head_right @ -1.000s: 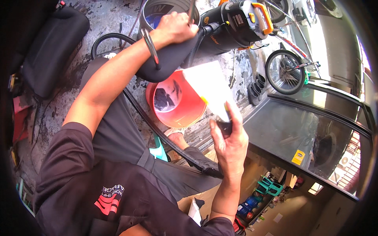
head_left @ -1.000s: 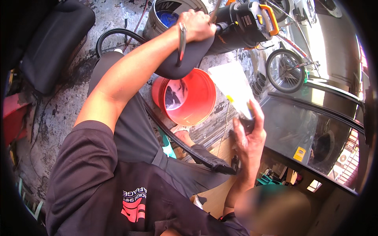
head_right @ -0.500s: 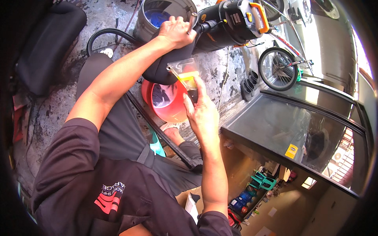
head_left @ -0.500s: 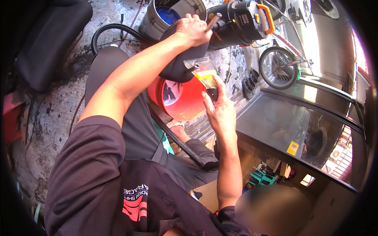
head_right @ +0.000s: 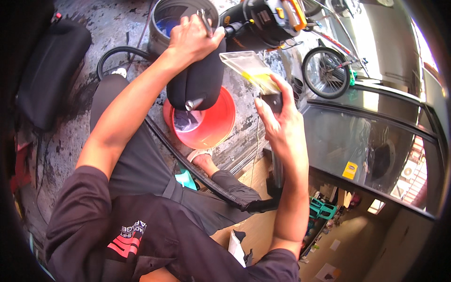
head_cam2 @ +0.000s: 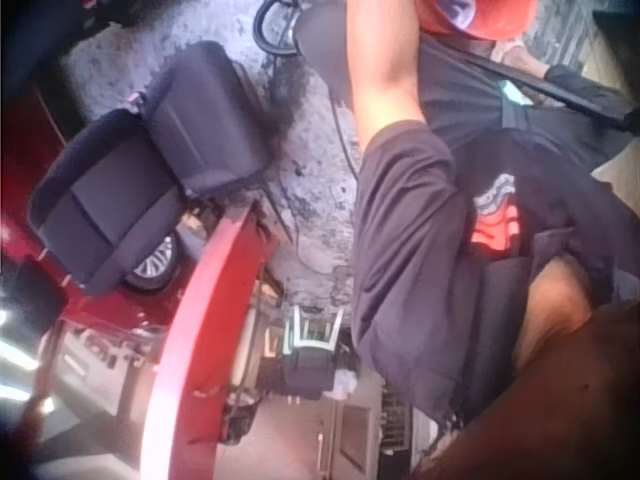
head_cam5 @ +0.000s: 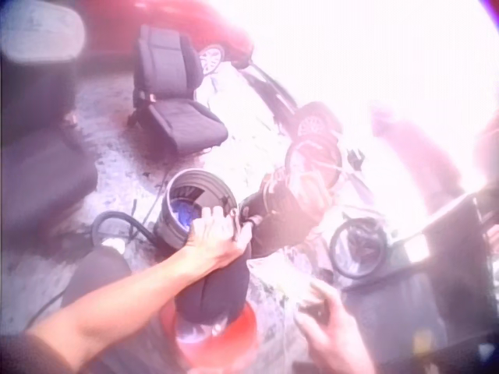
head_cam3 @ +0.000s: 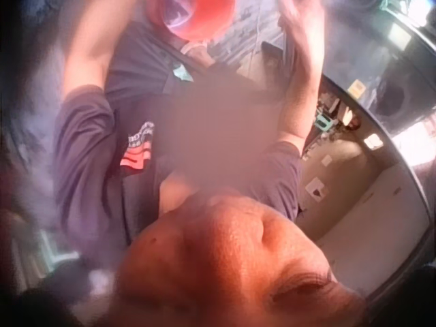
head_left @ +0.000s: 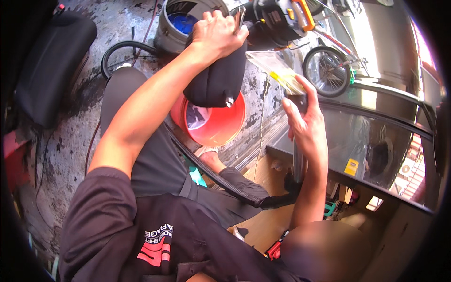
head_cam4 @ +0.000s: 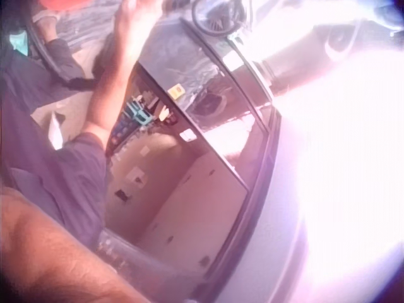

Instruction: The person scrubs a black car headrest with a brush and a cleaning solution, then uses a vacuum hose to extract the liquid. The person also wipes the headrest with a blue cloth and repeats the scrubbing and extraction process.

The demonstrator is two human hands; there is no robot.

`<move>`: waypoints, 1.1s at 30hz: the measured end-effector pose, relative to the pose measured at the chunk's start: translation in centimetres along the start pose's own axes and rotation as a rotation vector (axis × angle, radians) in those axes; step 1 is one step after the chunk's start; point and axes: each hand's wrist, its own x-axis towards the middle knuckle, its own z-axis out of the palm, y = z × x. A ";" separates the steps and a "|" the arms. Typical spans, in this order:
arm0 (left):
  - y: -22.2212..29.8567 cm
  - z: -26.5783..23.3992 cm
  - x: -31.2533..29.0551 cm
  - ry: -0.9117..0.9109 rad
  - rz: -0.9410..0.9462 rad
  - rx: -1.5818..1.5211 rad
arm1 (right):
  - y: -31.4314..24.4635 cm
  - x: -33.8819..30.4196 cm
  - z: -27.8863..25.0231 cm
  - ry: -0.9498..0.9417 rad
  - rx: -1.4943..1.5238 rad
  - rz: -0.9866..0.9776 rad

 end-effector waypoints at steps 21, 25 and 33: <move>0.3 -1.3 -2.0 -0.219 -0.113 0.039 | -0.9 3.3 3.8 -0.137 -0.238 -0.104; 0.3 -0.1 -1.9 -0.201 -0.081 0.078 | 0.3 1.4 3.5 -0.185 -0.174 -0.043; 0.5 -0.1 -1.5 -0.236 -0.090 0.108 | 2.7 -2.0 3.7 -0.179 -0.140 -0.054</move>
